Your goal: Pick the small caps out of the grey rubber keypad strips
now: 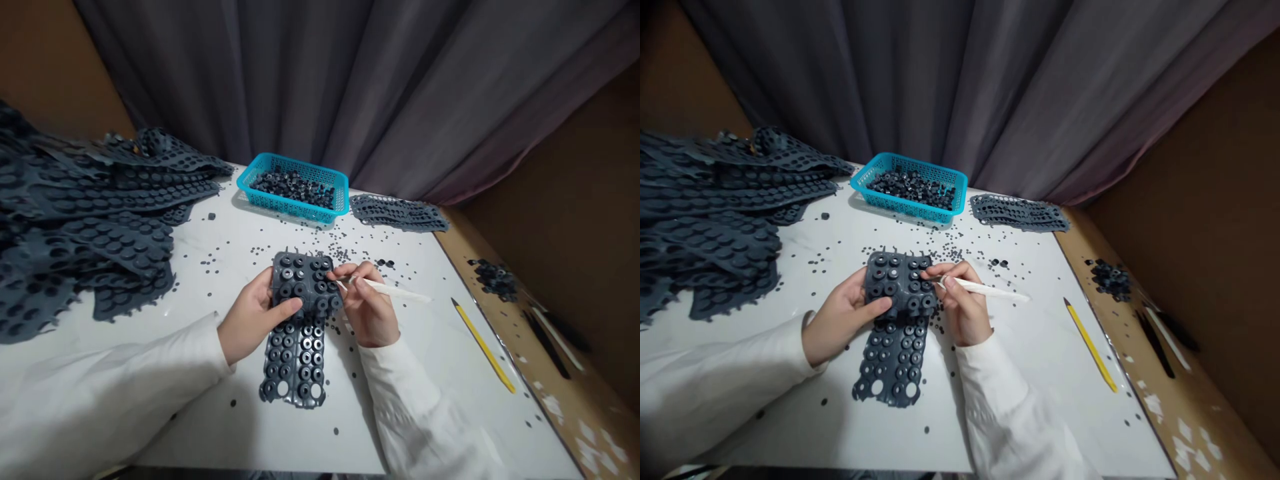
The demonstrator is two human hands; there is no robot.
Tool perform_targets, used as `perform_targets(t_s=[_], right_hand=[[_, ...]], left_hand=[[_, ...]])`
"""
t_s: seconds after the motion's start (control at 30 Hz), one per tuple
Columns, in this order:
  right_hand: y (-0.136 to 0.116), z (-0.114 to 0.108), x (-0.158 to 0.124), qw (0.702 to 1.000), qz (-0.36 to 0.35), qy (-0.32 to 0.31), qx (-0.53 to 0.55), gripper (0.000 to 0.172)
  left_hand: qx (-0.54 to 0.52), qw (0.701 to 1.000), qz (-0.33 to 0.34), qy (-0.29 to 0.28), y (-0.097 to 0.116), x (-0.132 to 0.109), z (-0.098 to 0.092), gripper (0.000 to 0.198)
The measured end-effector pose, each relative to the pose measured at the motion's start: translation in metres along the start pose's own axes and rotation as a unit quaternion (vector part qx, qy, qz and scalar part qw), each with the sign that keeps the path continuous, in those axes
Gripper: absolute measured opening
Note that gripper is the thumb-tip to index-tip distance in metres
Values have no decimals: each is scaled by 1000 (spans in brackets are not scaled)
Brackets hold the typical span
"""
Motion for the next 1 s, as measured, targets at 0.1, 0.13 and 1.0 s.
perform_targets(t_s=[0.1, 0.13, 1.0], right_hand=[[0, 1, -1, 1000, -13, -5, -17, 25], [-1, 2, -2, 1000, -18, -9, -20, 25], [-7, 11, -24, 928, -248, -132, -246, 7]], left_hand=[[5, 1000, -14, 6, -1, 0, -3, 47], [12, 1000, -21, 12, -1, 0, -3, 47], [74, 993, 16, 96, 2, -1, -2, 44]])
Point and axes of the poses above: each hand's wrist, its own x-axis towards the middle knuckle, its own z-axis out of the palm, y = z × x, the point moved 2 cm from there along x, towards the middle knuckle, and after that the axes turned 14 degrees about y, right-handed, at the moved point
